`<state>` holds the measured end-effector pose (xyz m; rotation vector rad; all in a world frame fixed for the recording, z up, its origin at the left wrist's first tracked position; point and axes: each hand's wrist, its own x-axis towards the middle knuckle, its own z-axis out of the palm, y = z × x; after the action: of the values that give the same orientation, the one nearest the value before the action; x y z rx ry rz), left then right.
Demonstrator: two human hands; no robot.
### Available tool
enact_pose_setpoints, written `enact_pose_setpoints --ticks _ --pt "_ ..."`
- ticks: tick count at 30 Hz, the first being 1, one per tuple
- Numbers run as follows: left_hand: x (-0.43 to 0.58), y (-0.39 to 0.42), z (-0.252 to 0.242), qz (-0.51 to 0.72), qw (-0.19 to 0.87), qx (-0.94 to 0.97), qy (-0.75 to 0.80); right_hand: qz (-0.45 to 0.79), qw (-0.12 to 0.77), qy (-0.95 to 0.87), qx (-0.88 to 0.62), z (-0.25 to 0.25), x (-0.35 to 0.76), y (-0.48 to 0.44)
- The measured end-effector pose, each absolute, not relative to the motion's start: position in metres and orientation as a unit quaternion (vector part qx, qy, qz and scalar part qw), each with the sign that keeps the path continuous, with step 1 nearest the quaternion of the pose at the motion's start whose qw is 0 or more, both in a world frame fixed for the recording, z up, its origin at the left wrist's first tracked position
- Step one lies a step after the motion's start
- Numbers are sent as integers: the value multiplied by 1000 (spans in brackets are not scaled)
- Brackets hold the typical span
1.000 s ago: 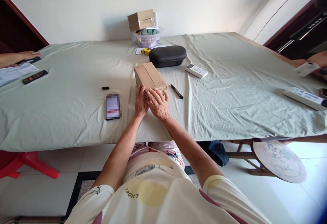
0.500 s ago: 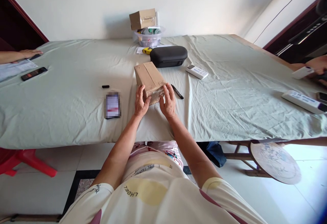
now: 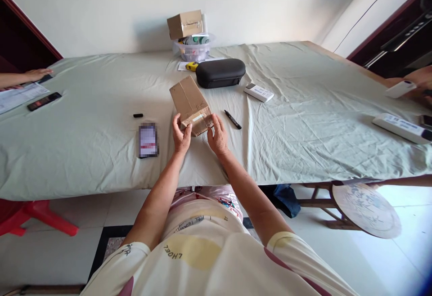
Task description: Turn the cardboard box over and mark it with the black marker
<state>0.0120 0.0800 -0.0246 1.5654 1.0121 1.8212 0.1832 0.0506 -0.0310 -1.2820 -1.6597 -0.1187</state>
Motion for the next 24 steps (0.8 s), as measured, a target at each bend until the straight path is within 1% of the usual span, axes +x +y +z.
enact_pose_setpoints --ticks 4,7,10,15,20,24 --pt "9 83 -26 674 303 559 375 -41 487 -664 -565 -36 190 55" --pt "6 80 -26 653 353 547 388 -37 487 -647 -585 -39 193 57" --pt "7 77 -25 633 394 535 398 -24 511 -634 -580 -40 193 58" --pt "9 79 -25 656 429 470 407 -22 560 -630 -537 -31 192 53" --pt "5 88 -37 665 422 418 453 -36 560 -667 -491 -16 185 40" --pt "0 96 -50 660 388 437 471 -23 514 -735 -442 -10 169 30"
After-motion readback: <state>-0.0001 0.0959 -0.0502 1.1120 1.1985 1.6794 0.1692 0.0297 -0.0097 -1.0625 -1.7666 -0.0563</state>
